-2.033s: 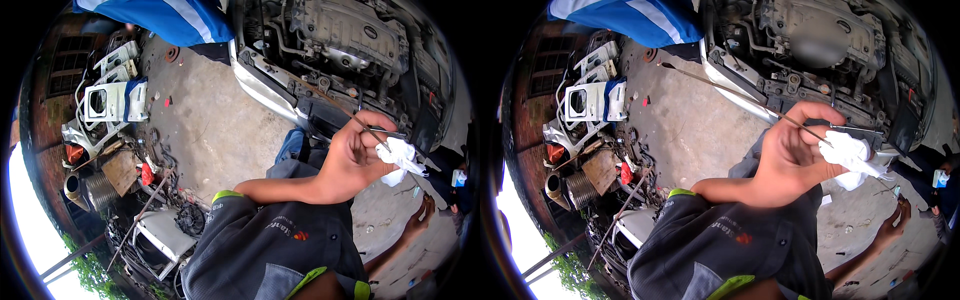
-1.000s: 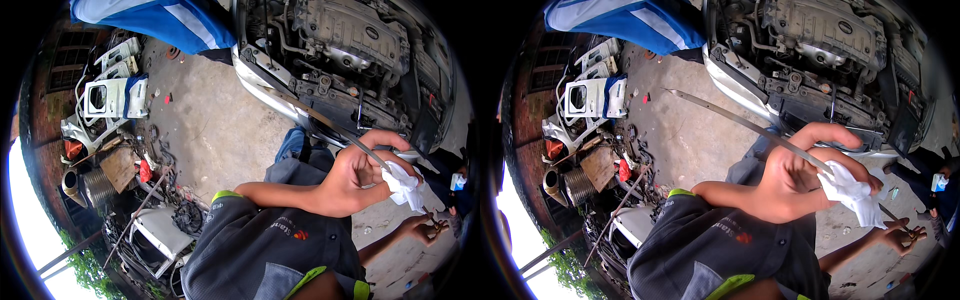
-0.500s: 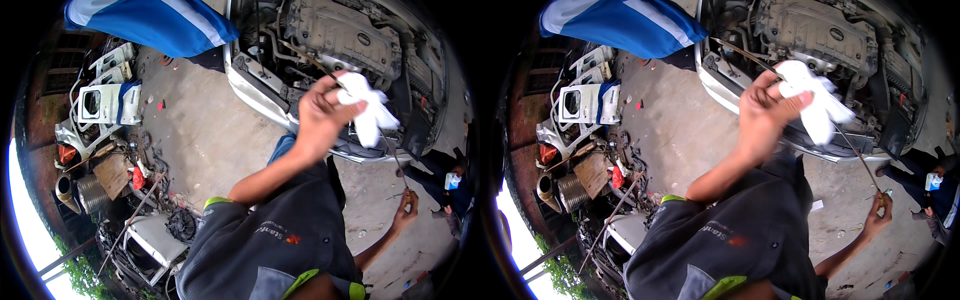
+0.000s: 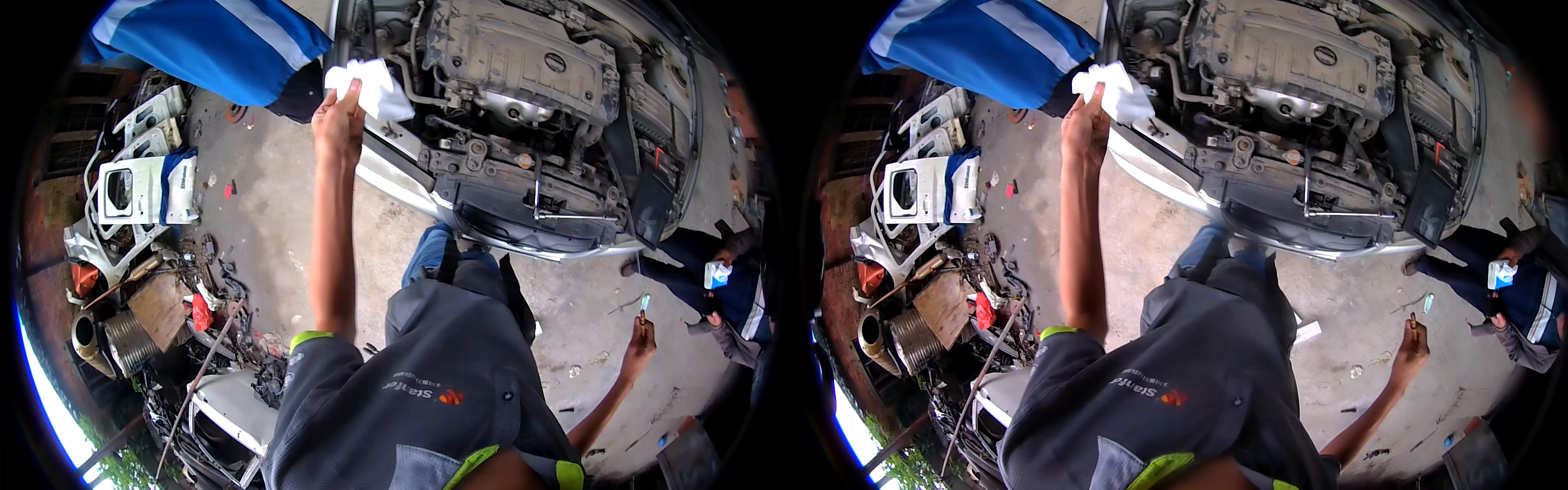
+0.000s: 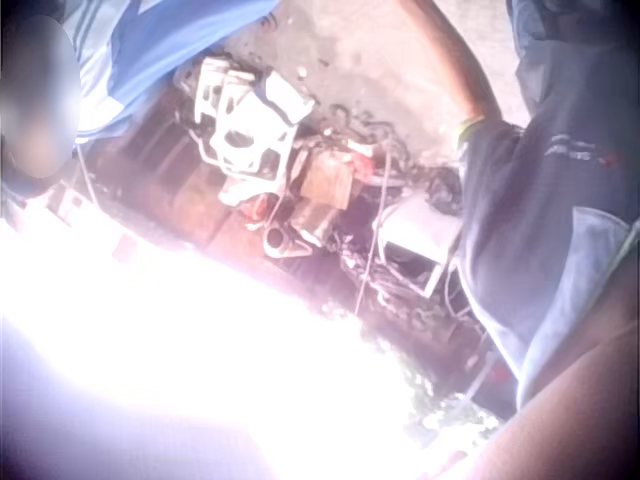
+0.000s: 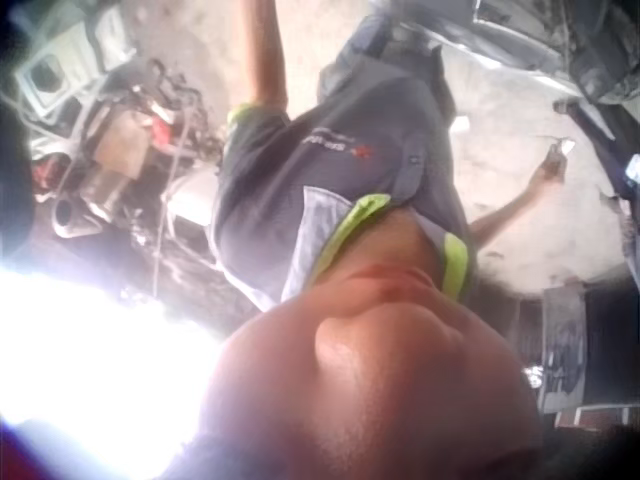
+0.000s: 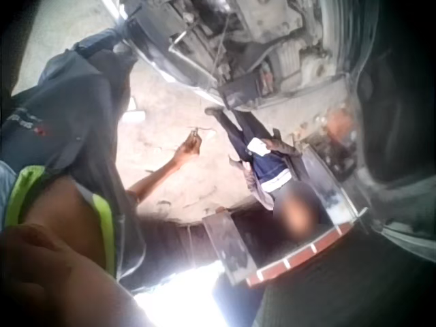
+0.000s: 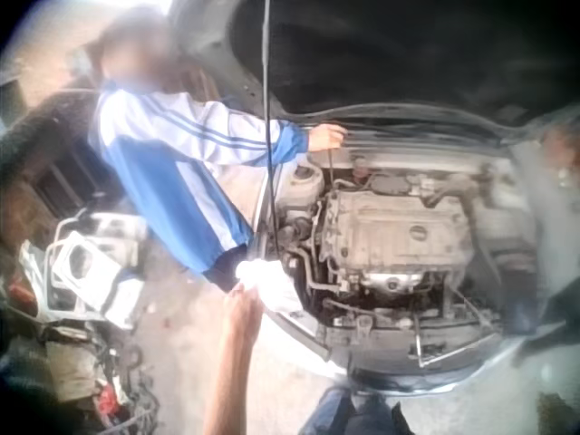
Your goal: The person walks to a silver car with its hood open, pulls out the oil dipstick, wipes it with a white cloth, reinserts it, and pulls it out again to inspect the oil level.
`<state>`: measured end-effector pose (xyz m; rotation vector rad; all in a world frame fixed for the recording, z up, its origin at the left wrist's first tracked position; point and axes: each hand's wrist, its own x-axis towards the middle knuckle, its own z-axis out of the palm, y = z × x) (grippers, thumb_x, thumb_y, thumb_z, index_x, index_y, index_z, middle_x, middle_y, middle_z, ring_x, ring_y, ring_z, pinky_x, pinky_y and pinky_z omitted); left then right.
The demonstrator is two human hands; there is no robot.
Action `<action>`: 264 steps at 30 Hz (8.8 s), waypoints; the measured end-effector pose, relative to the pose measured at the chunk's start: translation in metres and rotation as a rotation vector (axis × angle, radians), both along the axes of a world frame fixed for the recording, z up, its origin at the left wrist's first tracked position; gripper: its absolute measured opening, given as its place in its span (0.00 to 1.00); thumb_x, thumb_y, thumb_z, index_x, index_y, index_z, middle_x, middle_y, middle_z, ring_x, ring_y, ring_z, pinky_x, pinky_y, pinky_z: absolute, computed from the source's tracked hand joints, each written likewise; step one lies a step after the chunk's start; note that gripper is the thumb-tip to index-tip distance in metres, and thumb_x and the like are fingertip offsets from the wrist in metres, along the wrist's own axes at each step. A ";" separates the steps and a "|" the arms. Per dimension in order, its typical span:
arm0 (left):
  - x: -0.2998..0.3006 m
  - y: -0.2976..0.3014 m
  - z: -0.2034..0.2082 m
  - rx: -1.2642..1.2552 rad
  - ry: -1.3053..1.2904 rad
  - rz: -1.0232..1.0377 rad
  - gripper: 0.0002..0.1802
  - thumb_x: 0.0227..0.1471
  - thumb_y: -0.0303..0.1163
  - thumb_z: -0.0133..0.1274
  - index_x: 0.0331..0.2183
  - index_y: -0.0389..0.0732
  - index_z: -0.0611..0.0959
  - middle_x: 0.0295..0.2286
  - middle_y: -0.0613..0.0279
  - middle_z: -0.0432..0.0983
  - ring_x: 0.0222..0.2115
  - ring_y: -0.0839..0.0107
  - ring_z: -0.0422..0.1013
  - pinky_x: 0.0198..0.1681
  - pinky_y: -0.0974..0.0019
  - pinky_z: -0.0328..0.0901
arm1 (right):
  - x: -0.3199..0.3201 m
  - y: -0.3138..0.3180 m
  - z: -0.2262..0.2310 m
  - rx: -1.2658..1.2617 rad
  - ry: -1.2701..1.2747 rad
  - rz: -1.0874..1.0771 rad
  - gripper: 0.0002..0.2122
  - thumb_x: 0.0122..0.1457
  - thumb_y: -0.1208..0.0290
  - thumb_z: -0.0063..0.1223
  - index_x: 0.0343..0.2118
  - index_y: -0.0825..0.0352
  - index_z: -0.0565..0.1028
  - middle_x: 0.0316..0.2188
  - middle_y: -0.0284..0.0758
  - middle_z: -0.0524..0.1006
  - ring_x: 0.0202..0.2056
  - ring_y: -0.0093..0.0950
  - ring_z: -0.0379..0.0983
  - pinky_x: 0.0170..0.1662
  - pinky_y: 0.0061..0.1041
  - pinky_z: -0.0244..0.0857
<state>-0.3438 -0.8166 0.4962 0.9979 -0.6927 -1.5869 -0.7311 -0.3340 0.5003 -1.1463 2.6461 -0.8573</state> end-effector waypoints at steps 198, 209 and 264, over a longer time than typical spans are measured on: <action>-0.171 0.205 0.022 0.190 0.379 -0.722 0.22 0.43 0.10 0.43 0.42 0.35 0.62 0.35 0.54 0.70 0.34 0.64 0.72 0.42 0.59 0.67 | 0.120 -0.028 0.012 0.249 0.065 0.176 0.02 0.51 0.81 0.47 0.27 0.72 0.68 0.31 0.40 0.65 0.34 0.39 0.61 0.37 0.37 0.56; -0.160 0.221 0.064 0.101 0.511 -0.728 0.29 0.42 0.11 0.44 0.47 0.39 0.59 0.33 0.58 0.68 0.34 0.70 0.69 0.38 0.66 0.64 | 0.088 -0.020 0.017 0.187 0.117 0.207 0.03 0.55 0.80 0.43 0.30 0.74 0.69 0.30 0.42 0.65 0.34 0.40 0.61 0.38 0.38 0.56; -0.143 0.231 0.059 0.072 0.502 -0.659 0.25 0.43 0.12 0.43 0.45 0.39 0.59 0.33 0.59 0.69 0.37 0.70 0.70 0.41 0.67 0.63 | 0.067 -0.021 0.001 -0.379 -0.969 -0.139 0.12 0.63 0.62 0.33 0.30 0.67 0.62 0.13 0.25 0.48 0.16 0.16 0.42 0.29 0.20 0.51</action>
